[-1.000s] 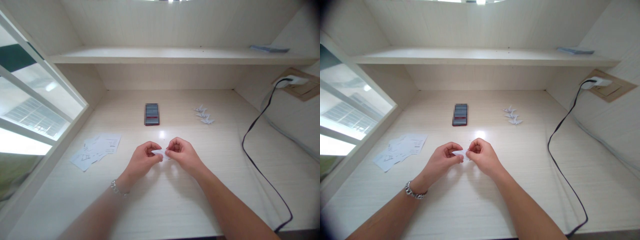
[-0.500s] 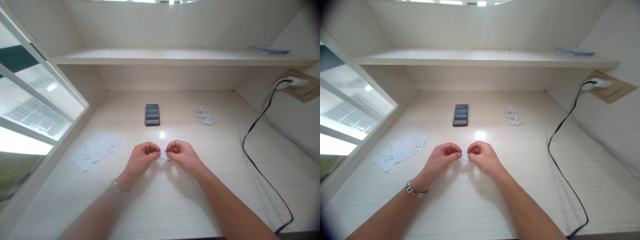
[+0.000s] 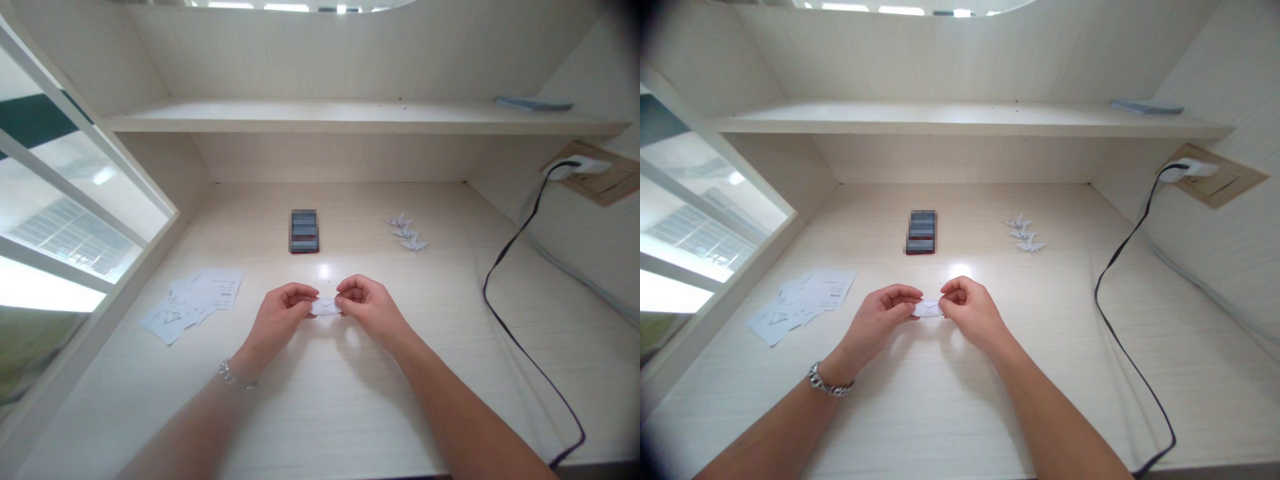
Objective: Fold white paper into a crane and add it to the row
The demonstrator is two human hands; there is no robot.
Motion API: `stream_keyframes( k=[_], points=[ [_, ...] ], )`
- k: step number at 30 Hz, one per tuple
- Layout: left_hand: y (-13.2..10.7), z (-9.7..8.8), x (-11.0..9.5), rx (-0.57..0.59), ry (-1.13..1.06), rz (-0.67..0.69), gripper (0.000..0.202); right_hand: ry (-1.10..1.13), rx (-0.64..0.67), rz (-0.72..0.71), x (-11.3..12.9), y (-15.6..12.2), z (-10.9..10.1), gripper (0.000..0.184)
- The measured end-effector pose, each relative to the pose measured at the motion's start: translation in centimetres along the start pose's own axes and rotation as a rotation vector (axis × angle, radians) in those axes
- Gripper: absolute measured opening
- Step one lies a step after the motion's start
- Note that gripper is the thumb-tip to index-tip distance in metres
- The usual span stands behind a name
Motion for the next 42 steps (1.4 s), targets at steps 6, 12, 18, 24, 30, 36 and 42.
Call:
stream_keyframes(
  k=[6, 12, 18, 24, 30, 36, 42],
  points=[
    [-0.1, 0.4, 0.2, 0.023, 0.043, 0.02, 0.027, 0.085, -0.016, 0.056, -0.1, 0.1, 0.2, 0.019],
    [0.1, -0.3, 0.5, -0.046, -0.006, 0.043, 0.03, 0.134, 0.03, 0.044, 0.0, 0.0, 1.0, 0.032],
    [0.1, 0.2, 0.8, 0.003, -0.089, -0.021, 0.027, 0.112, 0.012, 0.014, 0.0, 0.0, 1.3, 0.03],
    [0.2, 0.3, 1.2, -0.001, -0.079, -0.028, 0.022, 0.229, -0.073, 0.022, -0.2, 0.2, 1.4, 0.03],
    [0.0, 0.2, 0.3, -0.059, 0.012, 0.065, 0.022, 0.298, -0.067, 0.048, -0.7, 0.3, 2.1, 0.032],
    [-0.7, 1.2, -1.2, 0.098, 0.15, 0.146, 0.034, 0.389, -0.062, 0.1, -0.6, 0.2, 1.3, 0.037],
    [-1.8, 1.5, -4.5, 0.106, 0.394, 0.43, 0.023, 0.443, 0.128, 0.159, 0.2, -0.8, 2.4, 0.047]
  ],
)
Point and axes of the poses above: each hand's wrist, its own y-axis towards the middle knuckle, its own z-axis out of the palm, x = y × z, the point moved 8 cm from there along y, towards the middle knuckle, and after that the axes turned 10 degrees about -y, right-handed, at the moved point
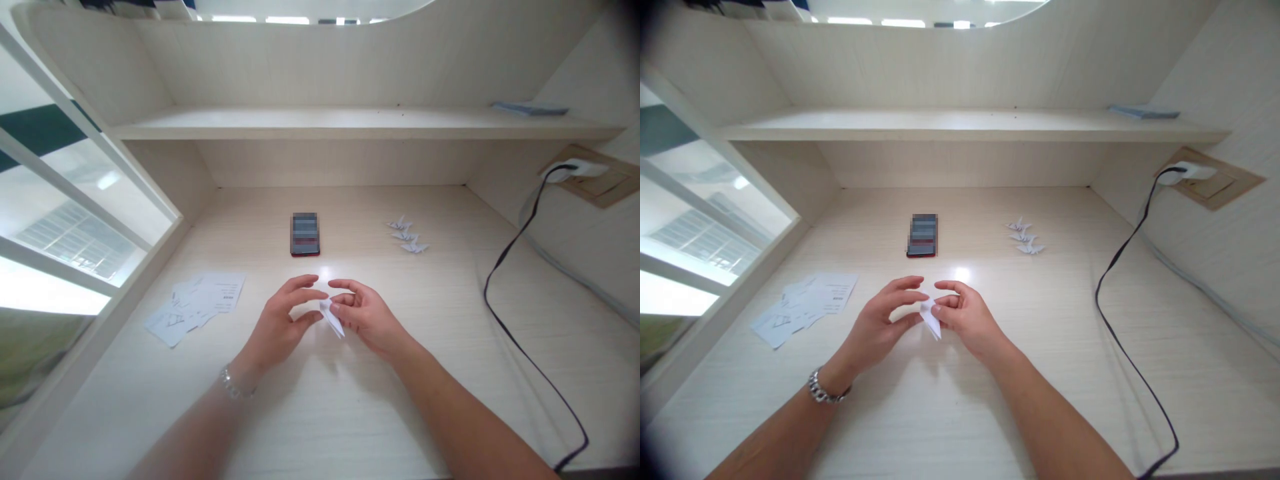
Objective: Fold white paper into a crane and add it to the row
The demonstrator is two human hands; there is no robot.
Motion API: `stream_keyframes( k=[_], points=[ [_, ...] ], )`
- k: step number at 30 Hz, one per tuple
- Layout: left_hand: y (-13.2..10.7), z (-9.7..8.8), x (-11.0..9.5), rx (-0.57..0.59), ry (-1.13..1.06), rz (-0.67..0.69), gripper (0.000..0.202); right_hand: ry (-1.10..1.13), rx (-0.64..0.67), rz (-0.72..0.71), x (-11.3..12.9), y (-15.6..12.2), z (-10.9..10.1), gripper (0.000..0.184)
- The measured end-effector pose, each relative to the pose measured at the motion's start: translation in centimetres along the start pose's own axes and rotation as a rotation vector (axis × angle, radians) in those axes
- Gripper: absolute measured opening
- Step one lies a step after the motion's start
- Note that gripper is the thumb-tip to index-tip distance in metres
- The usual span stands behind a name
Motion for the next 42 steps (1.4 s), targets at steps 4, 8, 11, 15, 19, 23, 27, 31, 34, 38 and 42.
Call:
stream_keyframes(
  k=[4, 8, 11, 15, 19, 23, 27, 31, 34, 38, 42],
  points=[
    [0.1, 0.5, -0.4, 0.043, 0.011, 0.018, 0.011, -0.033, 0.064, 0.007, -0.1, 0.0, 0.3, 0.041],
    [0.0, 0.8, 1.1, 0.076, 0.012, -0.132, 0.015, -0.224, -0.069, -0.055, 1.0, 0.2, -1.4, 0.025],
    [-0.1, 0.9, 2.1, 0.086, 0.004, -0.203, 0.018, -0.543, -0.093, -0.236, 2.8, -0.3, -1.3, 0.021],
    [-0.3, 1.2, 3.0, 0.095, -0.09, -0.268, 0.021, -0.708, -0.02, -0.265, 2.3, -0.6, 0.0, 0.013],
    [-0.3, 1.1, 3.4, 0.063, -0.209, -0.316, 0.023, -0.567, -0.082, -0.204, 1.3, 0.0, -0.7, 0.012],
    [-0.3, 0.9, 3.5, 0.018, -0.225, -0.338, 0.023, -0.497, -0.048, -0.168, 0.8, 0.4, -0.7, 0.014],
    [-0.3, 1.0, 3.4, 0.0, -0.211, -0.312, 0.022, -0.514, -0.02, -0.169, 0.9, 0.1, -0.3, 0.015],
    [-0.2, 0.9, 3.2, 0.003, -0.199, -0.279, 0.017, -0.559, -0.034, -0.191, 1.2, -0.2, -0.2, 0.014],
    [-0.2, 0.8, 2.9, 0.015, -0.203, -0.263, 0.013, -0.562, -0.048, -0.219, 1.5, -0.3, -0.1, 0.013],
    [-0.1, 0.7, 2.6, 0.022, -0.199, -0.245, 0.007, -0.481, -0.054, -0.236, 1.8, -0.6, 0.0, 0.01],
    [-0.2, 0.6, 2.6, 0.009, -0.21, -0.23, 0.005, -0.39, -0.041, -0.225, 2.0, -0.7, 0.2, 0.01]
  ],
)
Point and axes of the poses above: each hand's wrist, its own y-axis towards the middle knuckle, its own z-axis out of the palm, x = y × z, the point moved 8 cm from there along y, towards the middle knuckle, and after that the axes turned 10 degrees about -y, right-handed, at the moved point
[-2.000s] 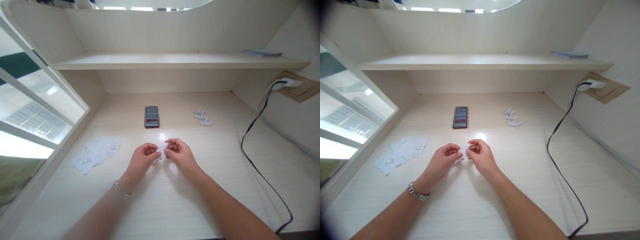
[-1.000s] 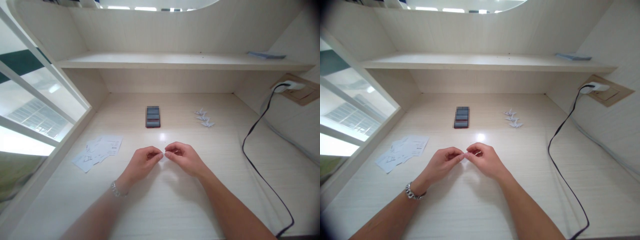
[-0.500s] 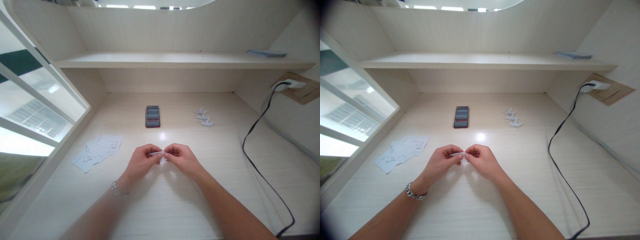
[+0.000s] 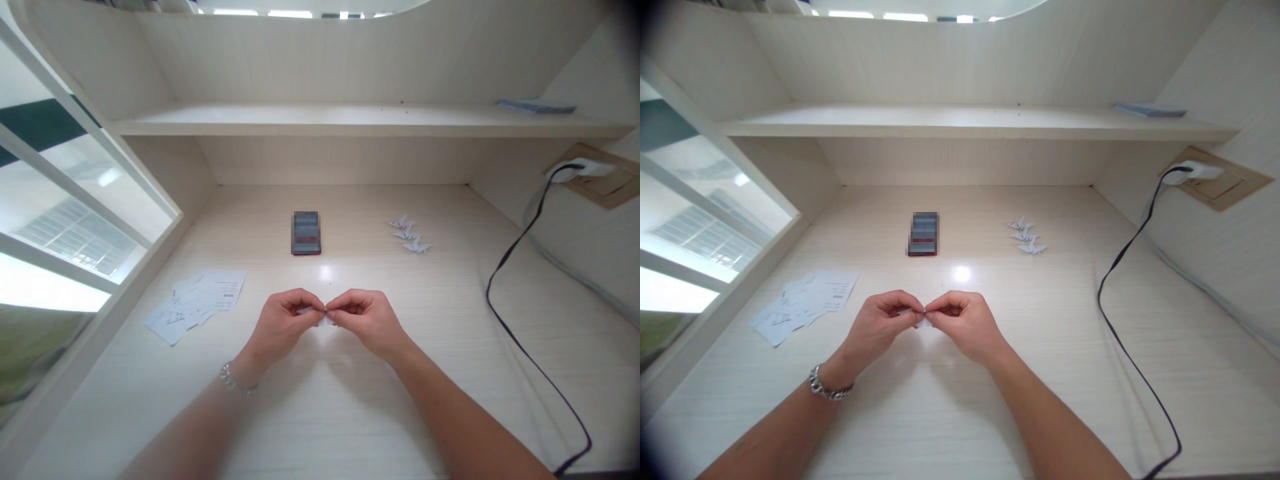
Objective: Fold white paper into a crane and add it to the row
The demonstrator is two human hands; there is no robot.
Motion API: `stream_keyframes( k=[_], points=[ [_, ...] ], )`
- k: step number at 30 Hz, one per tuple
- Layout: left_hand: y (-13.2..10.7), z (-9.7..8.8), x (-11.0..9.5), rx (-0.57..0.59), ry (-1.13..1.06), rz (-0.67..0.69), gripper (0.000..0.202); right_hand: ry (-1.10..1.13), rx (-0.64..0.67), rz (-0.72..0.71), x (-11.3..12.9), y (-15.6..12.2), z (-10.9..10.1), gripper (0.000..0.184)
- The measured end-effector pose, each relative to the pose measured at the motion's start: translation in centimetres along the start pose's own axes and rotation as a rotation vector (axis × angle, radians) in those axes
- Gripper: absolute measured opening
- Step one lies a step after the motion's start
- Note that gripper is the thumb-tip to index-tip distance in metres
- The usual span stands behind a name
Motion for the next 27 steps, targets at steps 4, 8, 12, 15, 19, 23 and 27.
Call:
stream_keyframes(
  k=[4, 8, 12, 15, 19, 23, 27],
  points=[
    [-0.3, 0.1, -0.2, -0.007, 0.02, 0.035, 0.006, 0.022, 0.043, 0.005, 0.1, 0.2, 0.1, 0.014],
    [-0.4, 0.2, -0.4, -0.018, 0.052, 0.067, 0.008, -0.048, 0.051, -0.013, 0.1, 0.2, -0.1, 0.016],
    [-0.4, 0.0, -0.1, -0.045, 0.016, 0.074, 0.01, -0.192, 0.03, -0.059, 0.5, 0.0, -0.4, 0.014],
    [-0.3, 0.0, 0.1, -0.043, -0.022, 0.069, 0.011, -0.285, -0.012, -0.094, 1.0, -0.2, -0.6, 0.013],
    [-0.3, 0.1, 0.1, -0.02, -0.09, 0.051, 0.013, -0.345, -0.04, -0.125, 1.3, -0.3, -0.8, 0.012],
    [-0.2, 0.1, 0.0, -0.007, -0.173, 0.039, 0.014, -0.386, -0.061, -0.148, 1.5, -0.3, -1.0, 0.012],
    [-0.2, 0.2, 0.2, -0.005, -0.198, 0.026, 0.019, -0.444, -0.085, -0.179, 1.9, -0.5, -1.0, 0.011]
  ],
)
Point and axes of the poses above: each hand's wrist, its own y-axis towards the middle knuckle, its own z-axis out of the palm, x = y × z, the point moved 8 cm from there along y, towards the middle knuckle, and after that the axes turned 10 degrees about -y, right-handed, at the moved point
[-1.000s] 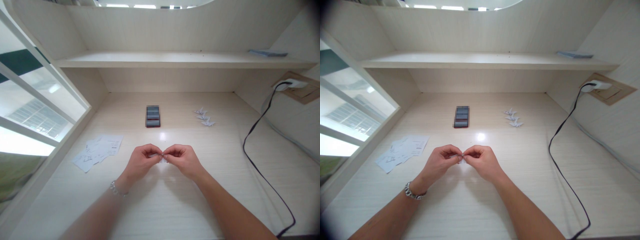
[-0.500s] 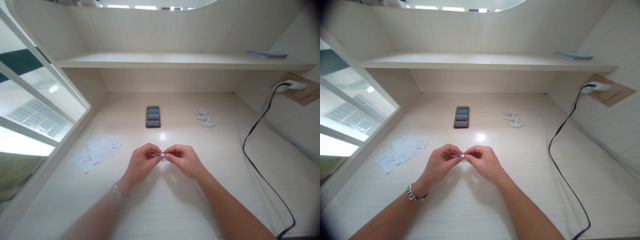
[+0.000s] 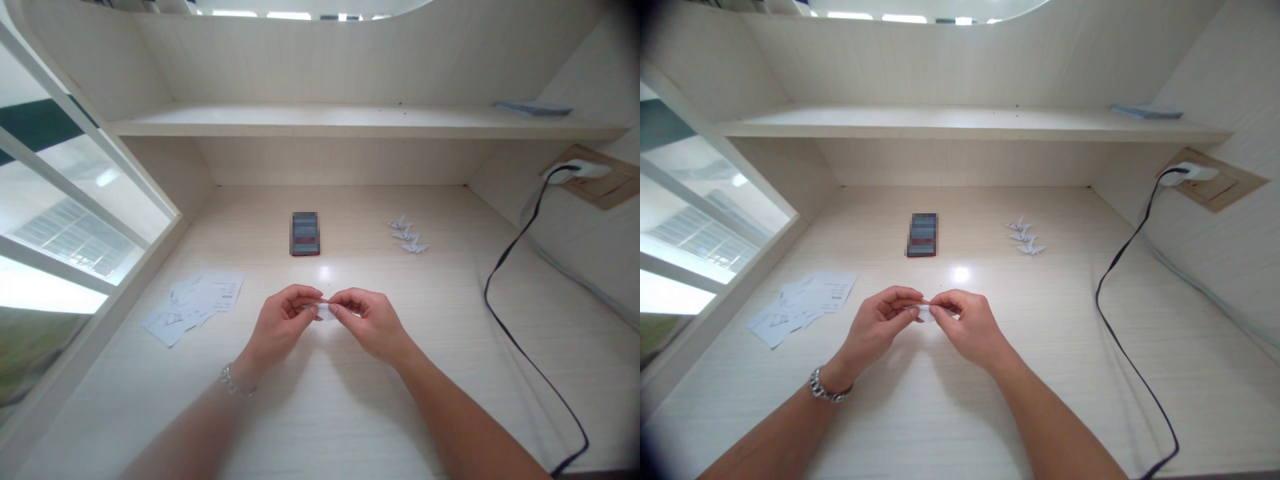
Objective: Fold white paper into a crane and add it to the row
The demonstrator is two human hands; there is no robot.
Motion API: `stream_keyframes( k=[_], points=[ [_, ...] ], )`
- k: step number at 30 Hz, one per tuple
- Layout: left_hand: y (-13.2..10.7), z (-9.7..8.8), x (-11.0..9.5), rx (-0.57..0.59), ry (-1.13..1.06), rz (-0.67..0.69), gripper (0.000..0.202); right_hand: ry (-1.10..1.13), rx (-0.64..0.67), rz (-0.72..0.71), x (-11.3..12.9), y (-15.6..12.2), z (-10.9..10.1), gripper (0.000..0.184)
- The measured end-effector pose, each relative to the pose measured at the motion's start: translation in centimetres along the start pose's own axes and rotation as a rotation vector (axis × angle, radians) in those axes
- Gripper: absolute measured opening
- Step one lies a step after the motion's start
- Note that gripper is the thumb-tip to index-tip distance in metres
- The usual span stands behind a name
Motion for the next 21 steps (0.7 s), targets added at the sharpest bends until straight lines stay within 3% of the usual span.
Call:
stream_keyframes(
  k=[21],
  points=[
    [-0.3, -0.5, -1.0, -0.133, 0.204, 0.119, 0.013, -0.028, 0.049, 0.012, 0.1, 0.0, 0.7, 0.014]
  ],
)
Point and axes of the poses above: each hand's wrist, its own y-axis towards the middle knuckle, its own z-axis out of the palm, x = y × z, the point moved 8 cm from there along y, towards the middle knuckle, and after that the axes turned 10 degrees about -y, right-handed, at the moved point
